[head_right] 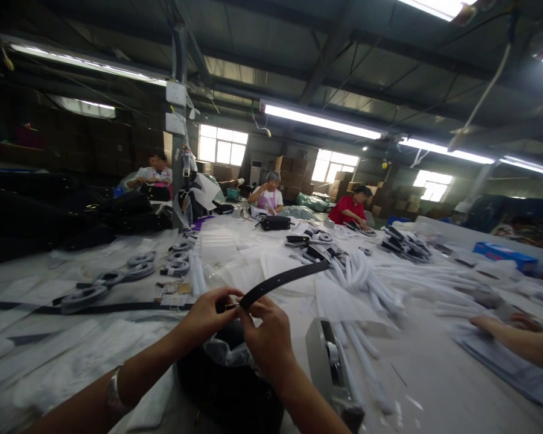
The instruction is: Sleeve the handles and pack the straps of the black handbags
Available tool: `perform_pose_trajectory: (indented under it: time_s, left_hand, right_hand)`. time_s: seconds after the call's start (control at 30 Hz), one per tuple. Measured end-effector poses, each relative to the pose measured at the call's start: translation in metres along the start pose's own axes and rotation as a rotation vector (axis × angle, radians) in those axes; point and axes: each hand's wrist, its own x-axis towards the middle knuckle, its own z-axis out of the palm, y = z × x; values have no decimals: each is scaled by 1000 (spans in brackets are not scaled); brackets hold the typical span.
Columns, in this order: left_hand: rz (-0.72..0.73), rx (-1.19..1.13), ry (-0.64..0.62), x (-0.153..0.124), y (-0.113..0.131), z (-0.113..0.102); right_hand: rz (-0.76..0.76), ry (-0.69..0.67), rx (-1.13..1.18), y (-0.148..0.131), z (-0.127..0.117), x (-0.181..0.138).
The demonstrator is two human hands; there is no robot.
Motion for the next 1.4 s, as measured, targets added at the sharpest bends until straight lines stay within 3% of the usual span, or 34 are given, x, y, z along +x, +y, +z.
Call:
perform_pose_trajectory:
  time_s: [0.07,0.13,0.3,0.4,0.53,0.67,0.73,0.8,0.9,1.27,1.4]
  left_hand:
    - [21,-22,-18,0,3,-2]
    - [31,-49,-41,-2,6,-8]
    - [58,-132,-181,-9,0,-29]
    - [39,-275,-151,-14,-10,-37]
    - [-13,-462,-50,-17,-17,-39]
    - [-43,-535,16,-18,-17,-39]
    - [-59,-550,56,-18,-16,-38]
    - [-66,-549,79,-19,-16,-38]
    - [-52,-522,72,-19,-16,-36]
    - [51,-355,25,-20,-13,-29]
    - [174,-170,131,-17,-16,-29]
  right_hand:
    - [-25,1,-66,-7,-7,13]
    - [38,-4,67,-15,-20,31]
    - [273,-238,902,-35,-64,80]
    - [220,-265,1085,-41,-85,99]
    - [61,-170,1078,-44,-98,110]
    - [30,-164,848,-49,-104,108]
    - [108,-299,551,-52,-106,103]
    - [173,-516,183,-52,-105,96]
    - [156,-711,-198,-50,-97,86]
    - [24,-739,-413,-48,-41,74]
    - [-209,-581,-588,-53,-20,66]
